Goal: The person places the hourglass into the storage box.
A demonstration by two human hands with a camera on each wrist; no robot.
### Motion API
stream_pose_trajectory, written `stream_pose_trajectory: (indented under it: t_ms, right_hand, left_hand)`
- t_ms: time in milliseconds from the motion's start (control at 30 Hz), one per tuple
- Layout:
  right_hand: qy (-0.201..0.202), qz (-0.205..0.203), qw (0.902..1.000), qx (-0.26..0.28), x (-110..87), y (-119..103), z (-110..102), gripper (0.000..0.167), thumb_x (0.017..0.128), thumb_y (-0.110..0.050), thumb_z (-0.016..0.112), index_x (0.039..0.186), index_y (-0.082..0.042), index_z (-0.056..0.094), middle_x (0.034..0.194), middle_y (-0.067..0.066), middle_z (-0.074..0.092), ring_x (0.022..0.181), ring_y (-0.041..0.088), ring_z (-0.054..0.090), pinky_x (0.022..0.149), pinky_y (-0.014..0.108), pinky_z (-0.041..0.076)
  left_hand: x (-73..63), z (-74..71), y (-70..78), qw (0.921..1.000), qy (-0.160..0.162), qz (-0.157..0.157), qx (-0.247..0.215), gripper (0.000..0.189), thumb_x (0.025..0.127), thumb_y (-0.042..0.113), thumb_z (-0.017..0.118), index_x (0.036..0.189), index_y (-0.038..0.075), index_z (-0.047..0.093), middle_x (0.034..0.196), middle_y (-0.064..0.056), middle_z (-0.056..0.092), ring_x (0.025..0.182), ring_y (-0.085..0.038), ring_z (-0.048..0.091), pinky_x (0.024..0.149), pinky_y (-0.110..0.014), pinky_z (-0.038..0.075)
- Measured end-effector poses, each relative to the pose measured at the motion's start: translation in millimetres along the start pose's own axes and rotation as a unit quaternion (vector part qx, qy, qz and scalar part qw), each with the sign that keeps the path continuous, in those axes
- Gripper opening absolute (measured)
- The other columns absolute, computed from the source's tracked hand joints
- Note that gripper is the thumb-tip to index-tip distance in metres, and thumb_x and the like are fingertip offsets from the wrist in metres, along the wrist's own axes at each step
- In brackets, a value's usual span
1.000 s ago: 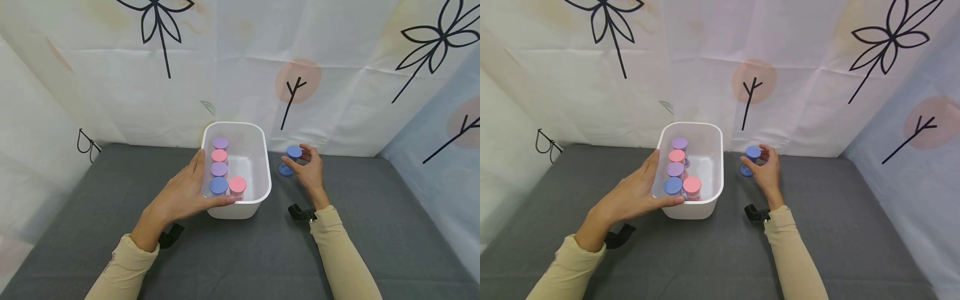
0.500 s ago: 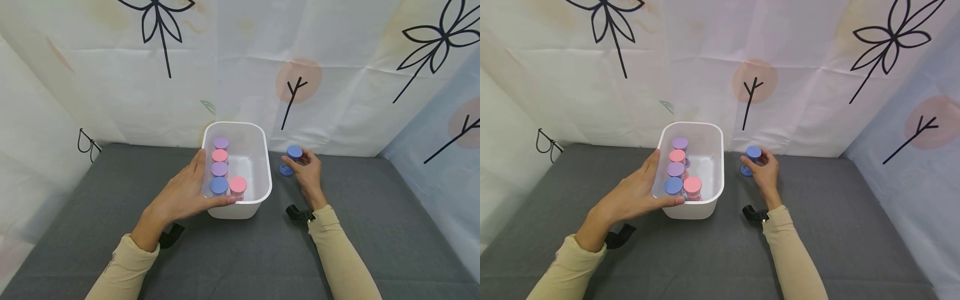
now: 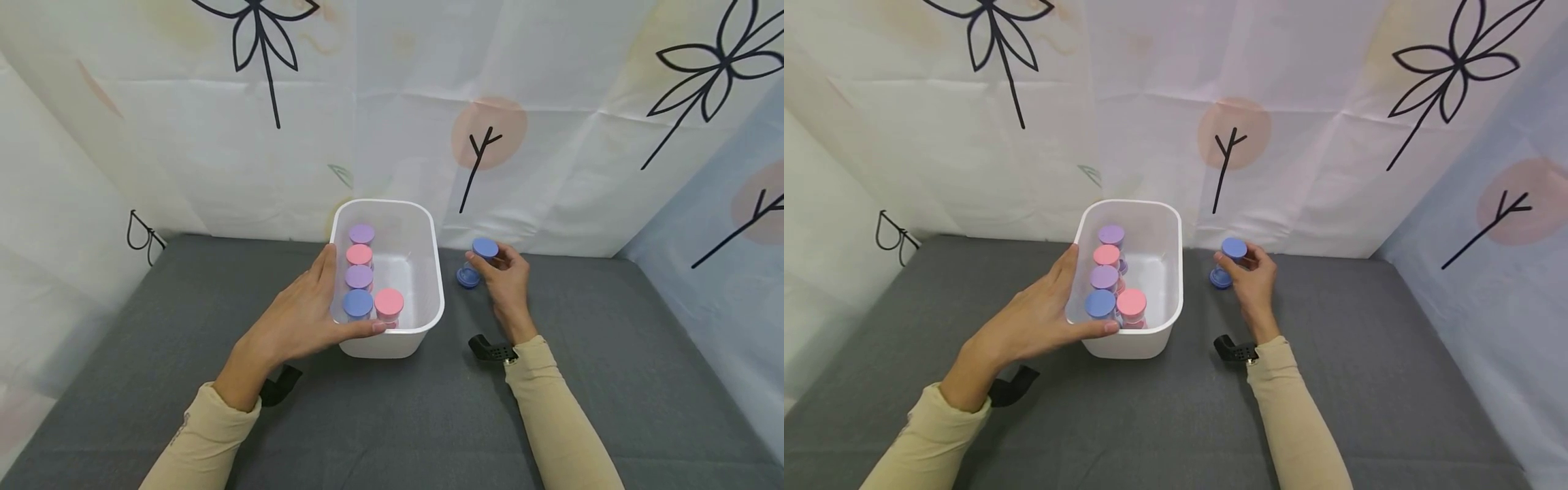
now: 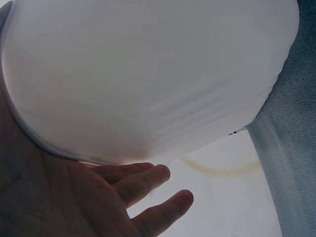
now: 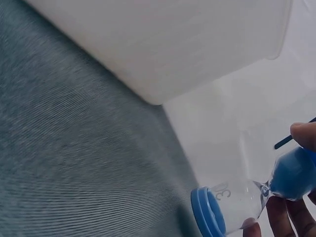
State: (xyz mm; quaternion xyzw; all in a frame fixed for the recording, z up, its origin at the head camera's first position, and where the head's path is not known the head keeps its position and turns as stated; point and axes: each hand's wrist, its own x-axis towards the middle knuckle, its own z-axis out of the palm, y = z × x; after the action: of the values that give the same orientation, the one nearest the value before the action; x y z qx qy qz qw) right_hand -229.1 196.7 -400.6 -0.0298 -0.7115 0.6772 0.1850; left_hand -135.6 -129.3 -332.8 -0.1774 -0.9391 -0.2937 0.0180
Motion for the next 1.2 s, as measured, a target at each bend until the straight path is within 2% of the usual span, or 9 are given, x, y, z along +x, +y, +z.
stream_pose_trajectory:
  t_ms: [300, 633, 867, 1033, 1200]
  right_hand:
    - [0.010, -0.042, 0.9984, 0.037, -5.2, -33, -5, 0.034, 0.083, 0.002, 0.081, 0.115, 0.004, 0.067, 0.103, 0.001, 0.065, 0.092, 0.018, 0.061, 0.076, 0.021, 0.053]
    - [-0.033, -0.098, 0.9899, 0.097, -20.8, -83, -9, 0.034, 0.082, 0.011, 0.077, 0.113, 0.001, 0.069, 0.108, 0.010, 0.066, 0.094, 0.022, 0.063, 0.083, 0.026, 0.053]
    - [-0.093, -0.121, 0.9786, 0.138, -34.0, -113, -7, 0.037, 0.082, 0.018, 0.072, 0.115, 0.001, 0.069, 0.107, 0.013, 0.065, 0.093, 0.022, 0.065, 0.084, 0.028, 0.054]
    - [-0.157, -0.101, 0.9768, 0.104, -35.2, -128, 3, 0.037, 0.083, 0.013, 0.074, 0.117, 0.000, 0.068, 0.108, 0.011, 0.065, 0.096, 0.022, 0.064, 0.086, 0.029, 0.053]
    - [-0.229, -0.068, 0.9687, 0.067, -28.9, -134, 19, 0.038, 0.084, 0.009, 0.075, 0.120, 0.000, 0.066, 0.113, 0.009, 0.063, 0.106, 0.026, 0.061, 0.090, 0.030, 0.050]
  left_hand:
    - [-1.0, -0.3, -0.4, 0.9998, -0.016, -0.009, 0.011, 0.138, 0.071, 0.090, 0.060, 0.163, 0.012, -0.007, 0.169, -0.002, 0.003, 0.150, -0.025, 0.026, 0.113, -0.053, 0.035]
    - [-0.7, 0.1, 0.4, 0.9997, -0.021, -0.012, 0.010, 0.139, 0.071, 0.090, 0.060, 0.162, 0.012, -0.009, 0.170, -0.004, 0.000, 0.152, -0.027, 0.021, 0.114, -0.053, 0.032]
    - [-0.8, 0.6, 0.4, 0.9997, -0.022, -0.010, 0.010, 0.138, 0.071, 0.090, 0.060, 0.162, 0.011, -0.008, 0.170, -0.004, 0.002, 0.151, -0.028, 0.024, 0.113, -0.054, 0.034]
    - [0.4, 0.5, -0.1, 1.0000, 0.000, 0.005, 0.003, 0.138, 0.069, 0.090, 0.062, 0.163, 0.014, -0.004, 0.167, -0.002, 0.014, 0.142, -0.025, 0.037, 0.108, -0.052, 0.041]
    - [0.5, -0.9, 0.0, 1.0000, -0.005, 0.005, 0.000, 0.138, 0.070, 0.089, 0.062, 0.163, 0.015, -0.006, 0.167, -0.003, 0.014, 0.141, -0.026, 0.037, 0.108, -0.053, 0.041]
